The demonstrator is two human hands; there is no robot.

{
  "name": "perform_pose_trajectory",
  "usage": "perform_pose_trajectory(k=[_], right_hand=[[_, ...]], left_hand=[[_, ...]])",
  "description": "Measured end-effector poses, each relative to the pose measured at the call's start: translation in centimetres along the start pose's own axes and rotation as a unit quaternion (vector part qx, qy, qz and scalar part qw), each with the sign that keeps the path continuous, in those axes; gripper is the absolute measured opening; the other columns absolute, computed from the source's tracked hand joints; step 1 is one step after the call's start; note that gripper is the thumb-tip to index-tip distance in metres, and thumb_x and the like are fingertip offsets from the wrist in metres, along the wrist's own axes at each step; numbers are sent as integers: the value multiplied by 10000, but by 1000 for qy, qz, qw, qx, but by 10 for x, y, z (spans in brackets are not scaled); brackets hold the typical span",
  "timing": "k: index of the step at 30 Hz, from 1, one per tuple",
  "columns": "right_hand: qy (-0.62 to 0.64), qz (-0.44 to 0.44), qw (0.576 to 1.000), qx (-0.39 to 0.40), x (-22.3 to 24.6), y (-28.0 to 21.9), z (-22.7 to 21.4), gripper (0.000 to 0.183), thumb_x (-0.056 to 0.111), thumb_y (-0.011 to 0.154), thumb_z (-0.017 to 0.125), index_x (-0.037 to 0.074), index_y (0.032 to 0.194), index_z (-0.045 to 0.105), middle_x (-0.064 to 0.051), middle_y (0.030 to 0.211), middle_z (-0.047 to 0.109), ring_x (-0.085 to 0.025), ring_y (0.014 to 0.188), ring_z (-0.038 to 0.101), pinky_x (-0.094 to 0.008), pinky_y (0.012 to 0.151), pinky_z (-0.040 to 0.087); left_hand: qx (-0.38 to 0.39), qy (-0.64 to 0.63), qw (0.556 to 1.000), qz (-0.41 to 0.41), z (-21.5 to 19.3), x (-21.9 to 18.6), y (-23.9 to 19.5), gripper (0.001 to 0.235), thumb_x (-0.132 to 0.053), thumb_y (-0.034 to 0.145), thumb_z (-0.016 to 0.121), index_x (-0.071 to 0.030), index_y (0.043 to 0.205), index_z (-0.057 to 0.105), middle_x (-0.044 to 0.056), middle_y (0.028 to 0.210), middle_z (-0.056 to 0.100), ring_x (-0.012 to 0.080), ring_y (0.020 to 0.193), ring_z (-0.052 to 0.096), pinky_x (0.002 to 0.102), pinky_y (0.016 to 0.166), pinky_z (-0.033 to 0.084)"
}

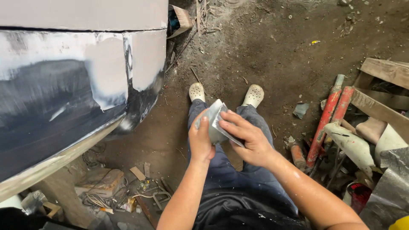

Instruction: The person applies a white filler substance to a car bumper using a putty knife, spreading it across the surface. They then use a sanding block to smooth the applied filler on the bumper.

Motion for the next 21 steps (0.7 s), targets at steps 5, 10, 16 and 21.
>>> perform_pose_trajectory(k=[5,10,16,21], right_hand=[[57,108,992,17,-29,-8,7,729,-164,759,527,75,1446,575,-171,1558,520,-340,1490,454,-388,1216,351],[-16,129,982,138,-52,-6,18,731,-175,636,537,94,1305,660,-145,1480,585,-322,1442,501,-362,1190,388],[-67,156,986,5,-30,29,4,655,-12,778,715,147,1400,582,-190,1479,485,-392,1367,495,-444,1102,411],[-188,61,975,98,-21,25,44,710,12,632,669,217,1312,691,-121,1415,585,-442,1379,474,-534,1132,401]], left_hand=[[-19,-59,994,86,8,-38,-17,415,-241,1040,583,68,1316,602,151,1229,695,221,1110,672,371,998,535],[2,-135,985,111,-2,-62,-22,453,-267,1033,583,63,1343,572,150,1269,678,234,1153,669,385,1024,534],[-41,304,936,172,-6,-72,-29,375,-261,1075,551,23,1285,679,141,1197,746,235,1099,700,311,970,525],[-1,373,884,281,-8,-88,-25,287,-173,1092,560,8,1282,675,158,1087,726,247,988,720,317,892,565]])
Point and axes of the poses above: each hand's wrist, its own y-axis towards the middle knuckle, its own z-axis out of the palm, x = y × z, the point moved 5 cm from there along y, towards the middle knuckle
